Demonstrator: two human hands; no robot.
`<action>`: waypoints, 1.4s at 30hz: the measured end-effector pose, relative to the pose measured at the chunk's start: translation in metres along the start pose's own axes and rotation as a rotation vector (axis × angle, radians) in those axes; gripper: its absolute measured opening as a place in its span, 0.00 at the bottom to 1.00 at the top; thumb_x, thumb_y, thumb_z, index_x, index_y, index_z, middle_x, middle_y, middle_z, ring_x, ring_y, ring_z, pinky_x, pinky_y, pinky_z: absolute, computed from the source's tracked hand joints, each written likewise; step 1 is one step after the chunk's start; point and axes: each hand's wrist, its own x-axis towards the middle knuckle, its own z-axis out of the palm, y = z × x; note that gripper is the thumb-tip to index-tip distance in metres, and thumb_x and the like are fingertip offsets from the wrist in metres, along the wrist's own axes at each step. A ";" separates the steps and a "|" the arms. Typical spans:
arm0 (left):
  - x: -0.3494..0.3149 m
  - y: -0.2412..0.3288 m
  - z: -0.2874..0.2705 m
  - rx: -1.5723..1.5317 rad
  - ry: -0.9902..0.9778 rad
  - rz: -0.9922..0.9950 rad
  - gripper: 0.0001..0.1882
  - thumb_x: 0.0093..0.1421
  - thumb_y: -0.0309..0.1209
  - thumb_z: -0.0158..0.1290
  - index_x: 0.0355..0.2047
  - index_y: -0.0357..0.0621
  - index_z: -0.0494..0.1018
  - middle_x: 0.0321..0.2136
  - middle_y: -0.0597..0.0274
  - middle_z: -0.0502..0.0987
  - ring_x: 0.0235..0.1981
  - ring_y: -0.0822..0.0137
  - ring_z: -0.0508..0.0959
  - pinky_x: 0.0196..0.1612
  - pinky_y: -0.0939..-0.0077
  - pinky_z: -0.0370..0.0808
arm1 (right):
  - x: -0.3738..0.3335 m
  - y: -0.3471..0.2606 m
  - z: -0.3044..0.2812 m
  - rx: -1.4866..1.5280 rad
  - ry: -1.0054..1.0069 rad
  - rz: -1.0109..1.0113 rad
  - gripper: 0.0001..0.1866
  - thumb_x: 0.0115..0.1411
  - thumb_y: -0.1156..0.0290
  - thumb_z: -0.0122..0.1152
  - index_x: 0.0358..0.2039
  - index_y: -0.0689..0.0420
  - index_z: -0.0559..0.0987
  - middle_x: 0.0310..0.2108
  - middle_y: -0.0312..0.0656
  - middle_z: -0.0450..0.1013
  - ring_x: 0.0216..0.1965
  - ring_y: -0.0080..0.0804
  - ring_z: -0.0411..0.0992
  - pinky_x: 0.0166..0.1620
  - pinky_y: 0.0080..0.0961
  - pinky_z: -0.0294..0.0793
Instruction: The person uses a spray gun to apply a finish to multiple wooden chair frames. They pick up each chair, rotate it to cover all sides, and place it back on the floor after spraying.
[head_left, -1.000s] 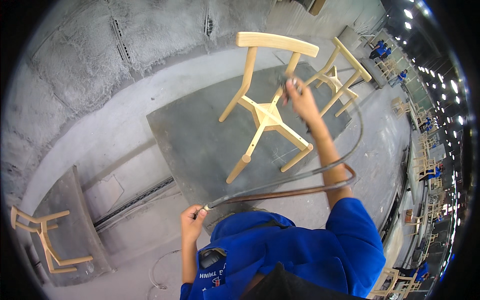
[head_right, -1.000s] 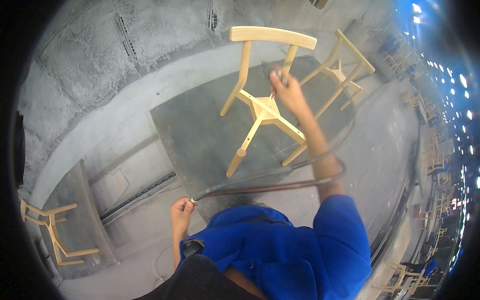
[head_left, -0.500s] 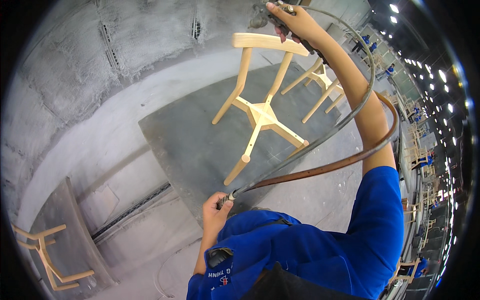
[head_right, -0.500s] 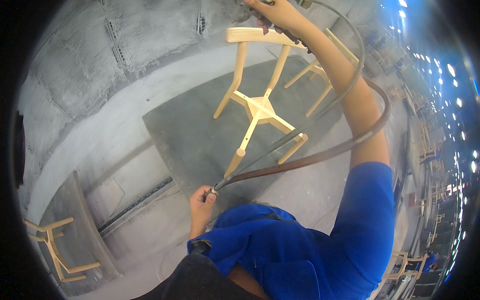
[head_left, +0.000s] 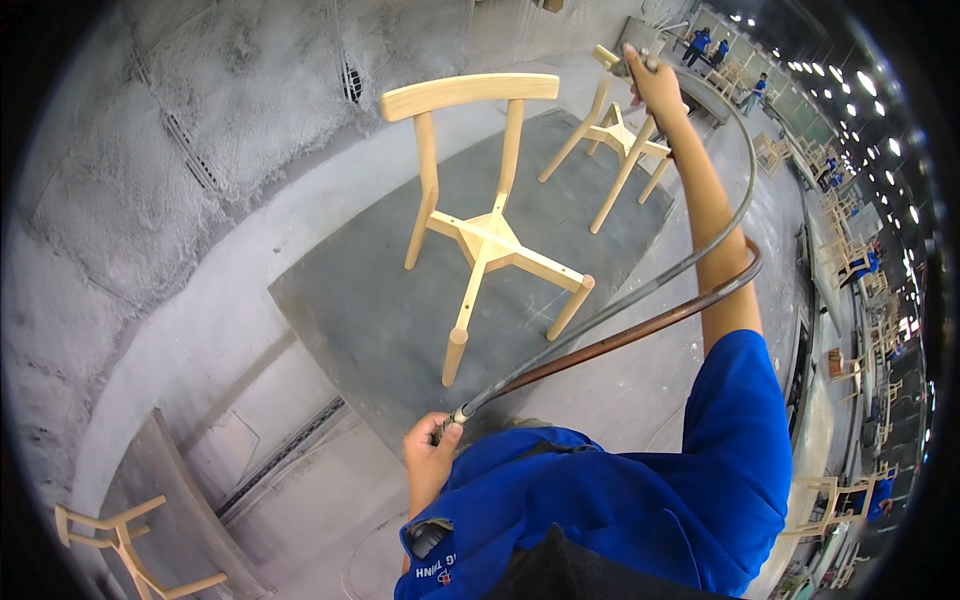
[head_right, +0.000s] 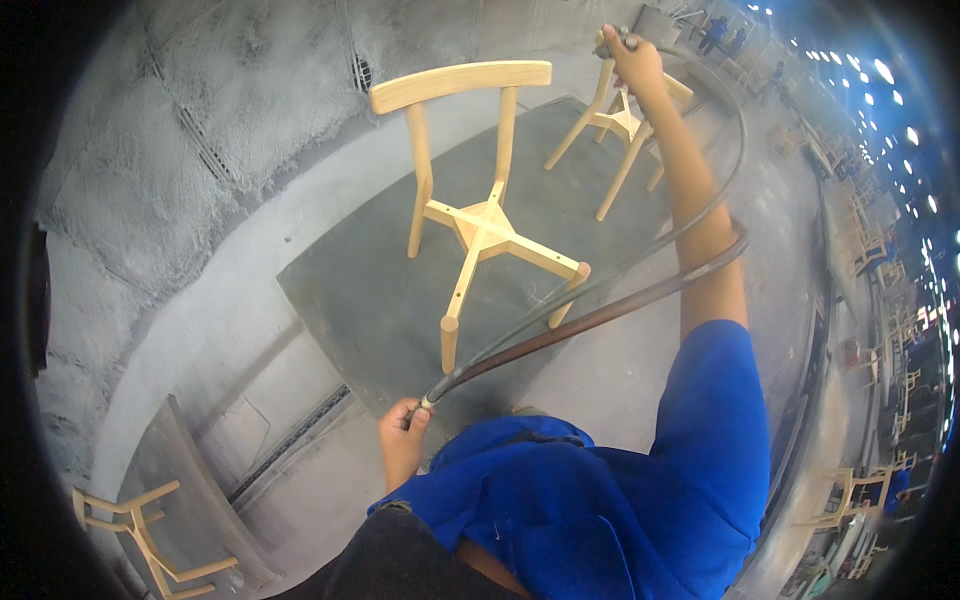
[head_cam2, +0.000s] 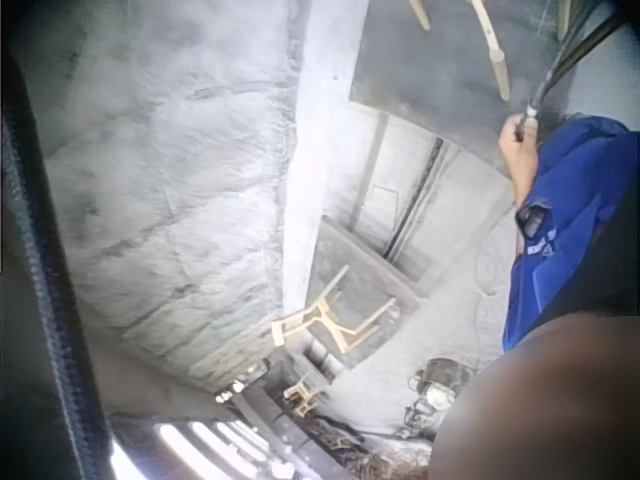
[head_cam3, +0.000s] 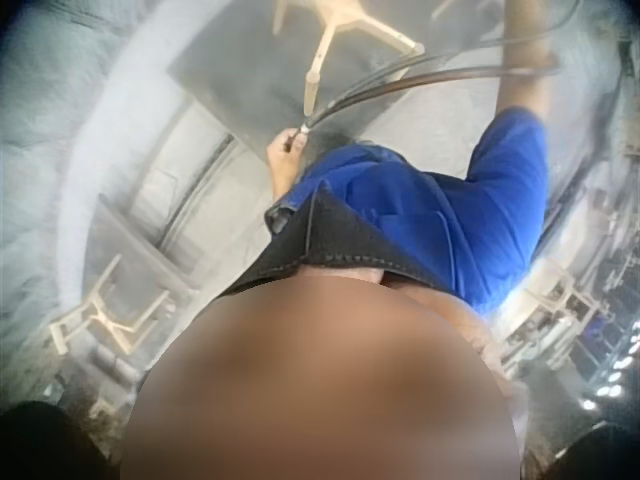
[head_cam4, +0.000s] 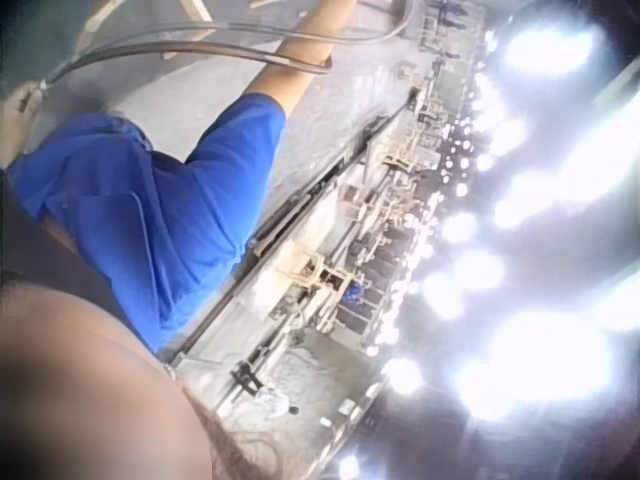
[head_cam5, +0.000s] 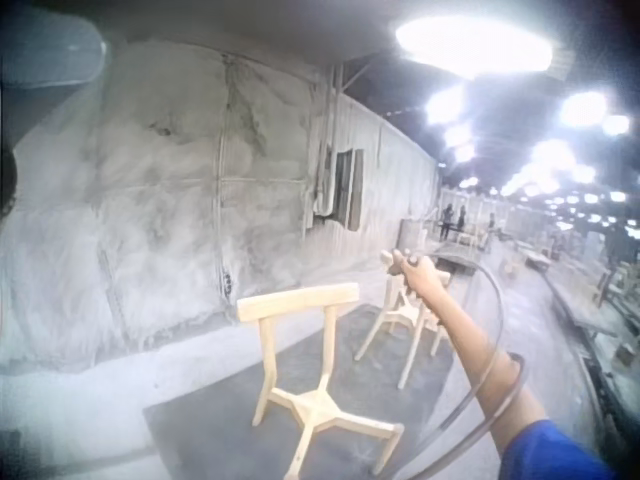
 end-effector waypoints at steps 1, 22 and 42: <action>-0.003 0.000 0.006 0.037 0.012 0.001 0.16 0.62 0.39 0.64 0.32 0.38 0.77 0.21 0.78 0.67 0.23 0.83 0.62 0.26 0.83 0.58 | -0.007 0.015 -0.001 -0.031 0.047 -0.014 0.35 0.60 0.31 0.58 0.29 0.58 0.78 0.17 0.37 0.73 0.15 0.25 0.73 0.16 0.23 0.66; -0.053 -0.099 0.057 0.152 -0.404 -0.426 0.09 0.64 0.32 0.62 0.34 0.37 0.80 0.26 0.69 0.79 0.28 0.79 0.75 0.33 0.81 0.72 | -0.370 0.208 -0.027 0.944 -0.479 0.513 0.47 0.64 0.24 0.28 0.55 0.56 0.70 0.30 0.39 0.77 0.28 0.23 0.77 0.19 0.15 0.64; 0.134 -0.225 0.449 0.619 -1.212 -0.562 0.13 0.64 0.36 0.63 0.44 0.41 0.79 0.34 0.65 0.82 0.36 0.75 0.80 0.42 0.77 0.77 | -0.463 0.503 -0.285 0.656 0.543 1.332 0.21 0.65 0.49 0.62 0.37 0.58 0.77 0.25 0.42 0.77 0.25 0.34 0.81 0.16 0.21 0.65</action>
